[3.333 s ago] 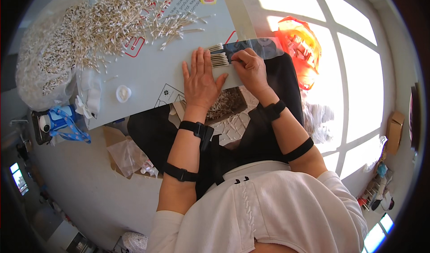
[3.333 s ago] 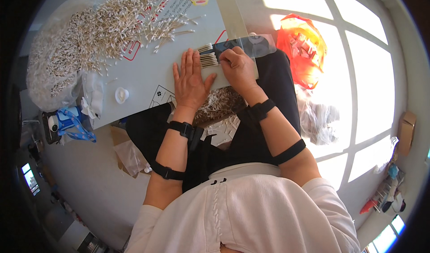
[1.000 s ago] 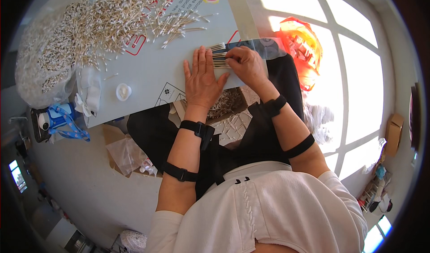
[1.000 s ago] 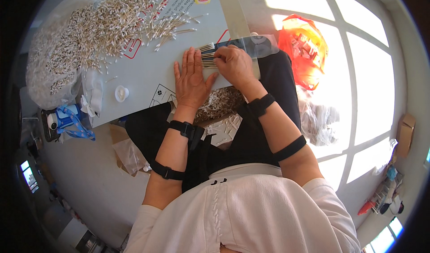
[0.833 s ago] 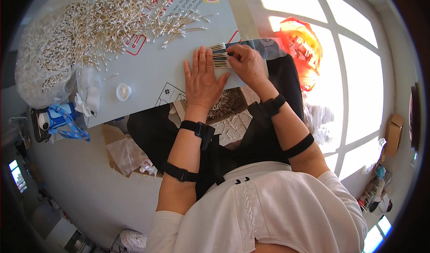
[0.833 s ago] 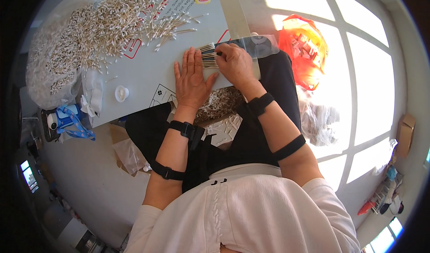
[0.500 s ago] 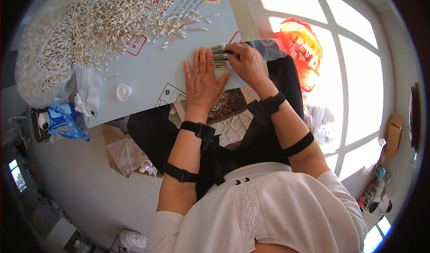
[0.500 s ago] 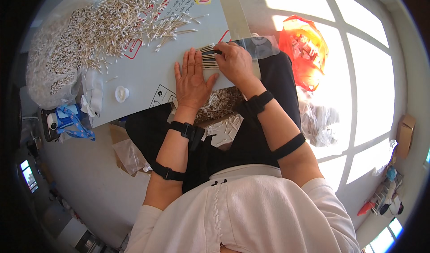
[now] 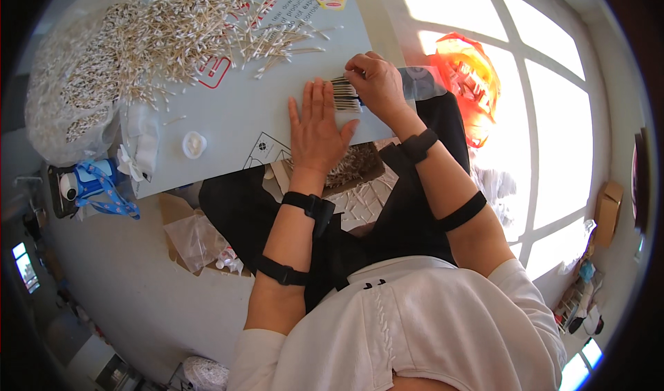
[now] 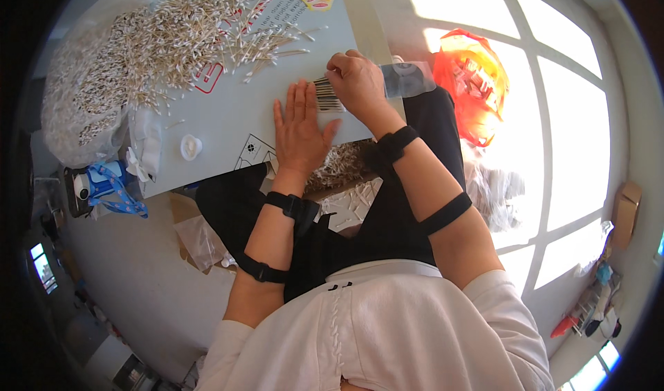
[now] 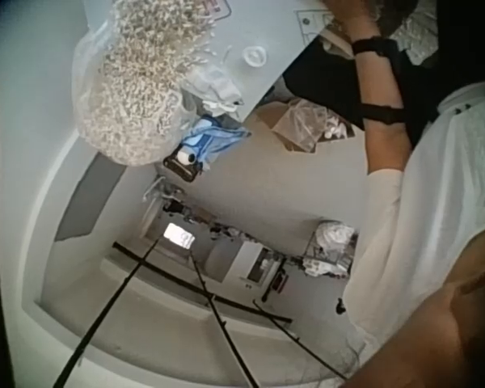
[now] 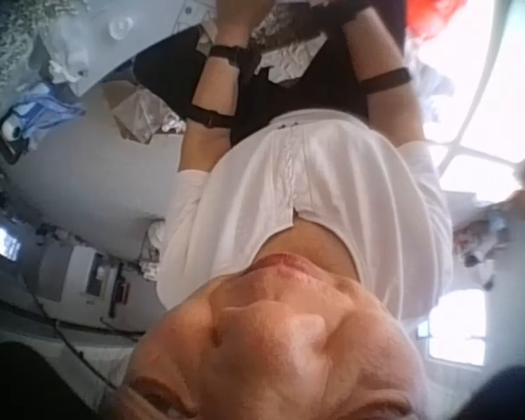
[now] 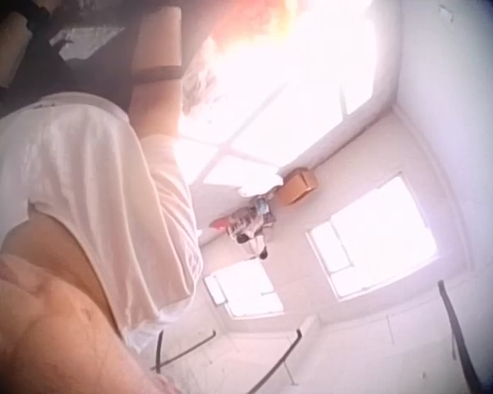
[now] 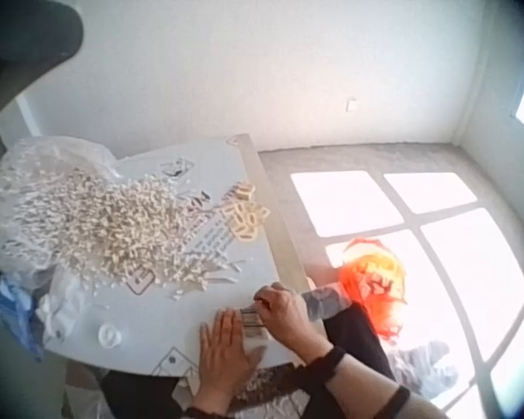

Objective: The recorder is packaging cotton swabs into small boxes and organizing them on the workspace.

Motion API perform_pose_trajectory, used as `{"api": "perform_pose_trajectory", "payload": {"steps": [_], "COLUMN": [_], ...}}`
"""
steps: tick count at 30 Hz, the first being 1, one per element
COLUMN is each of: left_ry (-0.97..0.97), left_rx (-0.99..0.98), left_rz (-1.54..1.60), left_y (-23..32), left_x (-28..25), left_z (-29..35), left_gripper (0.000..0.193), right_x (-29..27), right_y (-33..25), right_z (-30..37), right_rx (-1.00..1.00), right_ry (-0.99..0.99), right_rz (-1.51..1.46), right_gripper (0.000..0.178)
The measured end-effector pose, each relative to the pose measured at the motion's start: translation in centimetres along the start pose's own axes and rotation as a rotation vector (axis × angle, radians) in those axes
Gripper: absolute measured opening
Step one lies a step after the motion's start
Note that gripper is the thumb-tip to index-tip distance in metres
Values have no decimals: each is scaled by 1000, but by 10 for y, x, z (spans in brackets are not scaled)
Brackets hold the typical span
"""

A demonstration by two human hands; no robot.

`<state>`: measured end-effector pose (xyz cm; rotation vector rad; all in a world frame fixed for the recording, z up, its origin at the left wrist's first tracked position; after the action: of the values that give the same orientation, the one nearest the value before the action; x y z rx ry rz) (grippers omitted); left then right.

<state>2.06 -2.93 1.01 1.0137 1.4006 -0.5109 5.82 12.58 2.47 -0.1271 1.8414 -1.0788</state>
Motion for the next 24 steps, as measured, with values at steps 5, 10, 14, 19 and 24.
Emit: {"api": "perform_pose_trajectory", "payload": {"steps": [5, 10, 14, 19, 24], "left_ry": [-3, -25, -6, -9, -5], "left_rx": [13, 4, 9, 2, 15], "left_rz": [5, -14, 13, 8, 4], "left_y": [2, 3, 3, 2, 4], "left_x": [1, 0, 1, 0, 1], "left_z": [1, 0, 0, 0, 0], "left_gripper": [78, 80, 80, 80, 81], "right_x": [21, 35, 27, 5, -3], "right_y": [-8, -7, 0, 3, 4], "right_z": [-43, -55, -49, -32, -24], "right_rx": [-107, -190, -286, -419, -547], "right_ry": [17, -20, -79, -194, -232], "right_rz": [52, 142, 182, 231, 281], "right_gripper": [13, 6, 5, 7, 8]}}
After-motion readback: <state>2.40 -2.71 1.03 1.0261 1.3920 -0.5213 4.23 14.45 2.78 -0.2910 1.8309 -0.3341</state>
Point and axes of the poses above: each hand's wrist, its own z-axis away from the middle knuckle, its own x-axis out of the palm, y = z × x, the point moved 3 cm from there along -z, towards the middle knuckle, and after that the axes turned 1 degree about -y, right-handed, at the moved point
